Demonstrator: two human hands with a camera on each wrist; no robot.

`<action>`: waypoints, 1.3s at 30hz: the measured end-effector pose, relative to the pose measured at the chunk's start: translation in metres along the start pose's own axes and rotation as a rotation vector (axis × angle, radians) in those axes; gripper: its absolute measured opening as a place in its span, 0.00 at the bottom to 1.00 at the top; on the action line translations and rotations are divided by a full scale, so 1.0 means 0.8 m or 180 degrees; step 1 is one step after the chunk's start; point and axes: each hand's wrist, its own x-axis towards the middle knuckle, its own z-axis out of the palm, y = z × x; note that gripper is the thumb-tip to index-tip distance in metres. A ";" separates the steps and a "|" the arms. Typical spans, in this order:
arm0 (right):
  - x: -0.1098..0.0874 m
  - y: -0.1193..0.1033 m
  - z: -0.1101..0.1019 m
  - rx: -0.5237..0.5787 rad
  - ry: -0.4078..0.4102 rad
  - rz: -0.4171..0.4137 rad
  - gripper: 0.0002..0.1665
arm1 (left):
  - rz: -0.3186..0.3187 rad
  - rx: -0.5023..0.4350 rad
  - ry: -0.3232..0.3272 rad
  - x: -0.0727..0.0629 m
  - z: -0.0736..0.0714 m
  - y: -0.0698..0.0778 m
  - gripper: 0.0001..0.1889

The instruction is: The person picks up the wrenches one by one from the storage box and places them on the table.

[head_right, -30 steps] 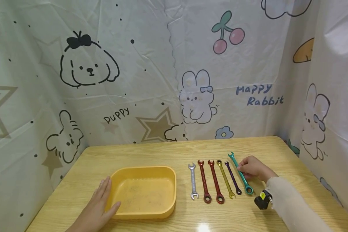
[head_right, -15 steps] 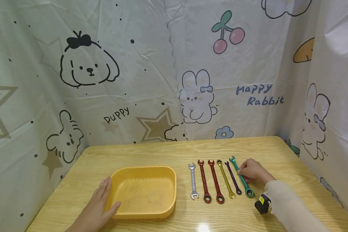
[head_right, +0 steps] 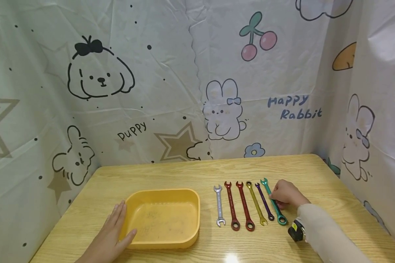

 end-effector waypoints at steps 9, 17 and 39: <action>0.002 -0.005 0.002 -0.0228 0.0156 0.0054 0.13 | -0.0031 0.0000 -0.0015 0.000 0.000 -0.002 0.47; 0.002 -0.007 0.002 -0.0348 0.0220 0.0090 0.13 | -0.0007 0.0024 -0.0009 0.000 0.000 -0.003 0.47; -0.015 -0.003 0.001 -0.0489 0.0392 -0.0138 0.22 | -0.0071 -0.0036 -0.0482 0.004 -0.018 -0.006 0.51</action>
